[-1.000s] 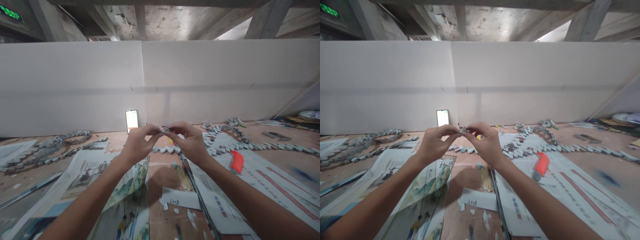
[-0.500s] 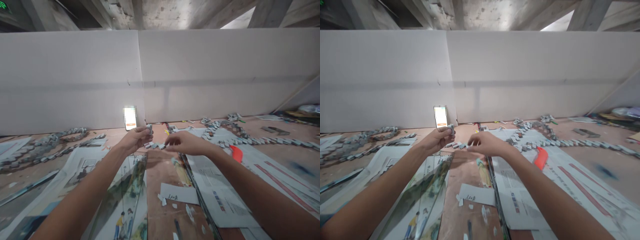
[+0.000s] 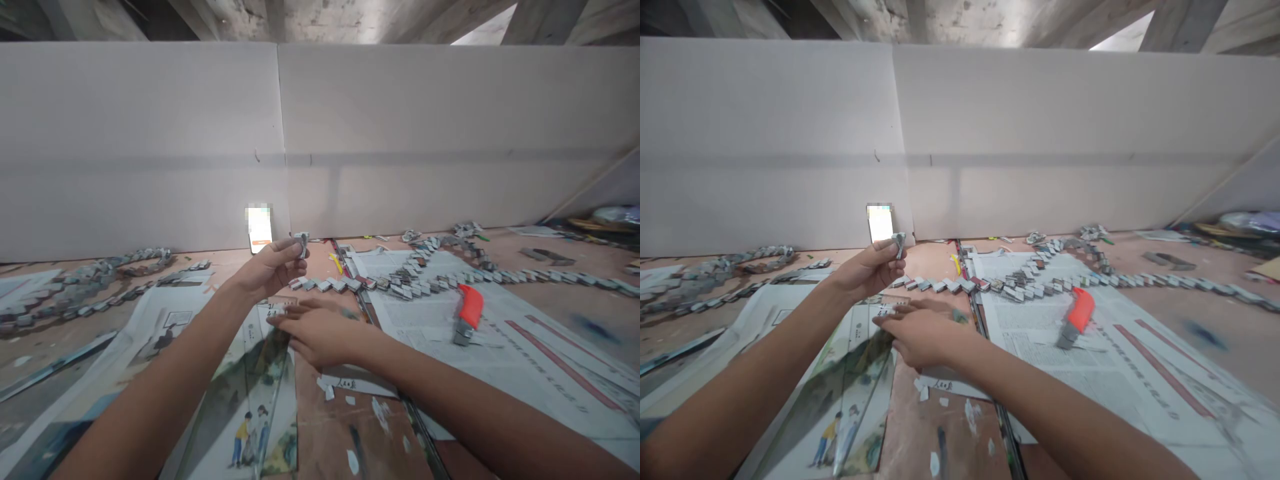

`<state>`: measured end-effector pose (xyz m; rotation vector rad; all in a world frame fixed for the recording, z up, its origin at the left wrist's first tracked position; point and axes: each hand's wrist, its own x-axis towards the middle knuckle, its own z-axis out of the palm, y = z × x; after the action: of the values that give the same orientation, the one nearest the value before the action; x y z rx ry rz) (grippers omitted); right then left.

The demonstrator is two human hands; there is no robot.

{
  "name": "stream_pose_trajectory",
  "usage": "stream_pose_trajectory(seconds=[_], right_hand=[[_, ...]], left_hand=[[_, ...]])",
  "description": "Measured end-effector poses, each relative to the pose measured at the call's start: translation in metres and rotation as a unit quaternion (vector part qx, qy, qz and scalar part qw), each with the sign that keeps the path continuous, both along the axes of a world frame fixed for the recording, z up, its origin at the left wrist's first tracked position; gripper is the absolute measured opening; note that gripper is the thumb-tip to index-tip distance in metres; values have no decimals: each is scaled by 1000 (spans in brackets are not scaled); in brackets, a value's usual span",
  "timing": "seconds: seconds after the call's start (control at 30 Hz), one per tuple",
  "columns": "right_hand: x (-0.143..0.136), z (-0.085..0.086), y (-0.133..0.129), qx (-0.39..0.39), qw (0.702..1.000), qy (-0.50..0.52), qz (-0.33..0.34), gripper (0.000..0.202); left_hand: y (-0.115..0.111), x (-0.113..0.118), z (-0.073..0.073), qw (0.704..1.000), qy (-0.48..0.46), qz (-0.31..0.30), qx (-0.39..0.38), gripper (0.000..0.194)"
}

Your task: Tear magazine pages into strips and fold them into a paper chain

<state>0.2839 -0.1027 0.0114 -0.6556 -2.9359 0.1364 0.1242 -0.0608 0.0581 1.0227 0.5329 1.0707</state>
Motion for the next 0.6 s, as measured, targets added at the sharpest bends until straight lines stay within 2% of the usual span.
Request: stream_pose_trajectory(seconds=[0.07, 0.13, 0.23, 0.33, 0.6], right_hand=[[-5, -1, 1, -13, 1000, -23, -4, 34], [-8, 0, 3, 5, 999, -43, -14, 27], [-8, 3, 4, 57, 995, -76, -23, 36], [-7, 6, 2, 57, 992, -113, -27, 46], [-3, 18, 8, -48, 989, -129, -60, 47]], left_hand=[[-3, -1, 1, 999, -27, -14, -14, 13], [-7, -3, 4, 997, -63, -19, -34, 9], [-13, -6, 10, 990, -125, -37, -56, 6], [-18, -8, 14, 980, -177, -77, -46, 10], [-29, -14, 22, 989, -128, -66, -14, 13]])
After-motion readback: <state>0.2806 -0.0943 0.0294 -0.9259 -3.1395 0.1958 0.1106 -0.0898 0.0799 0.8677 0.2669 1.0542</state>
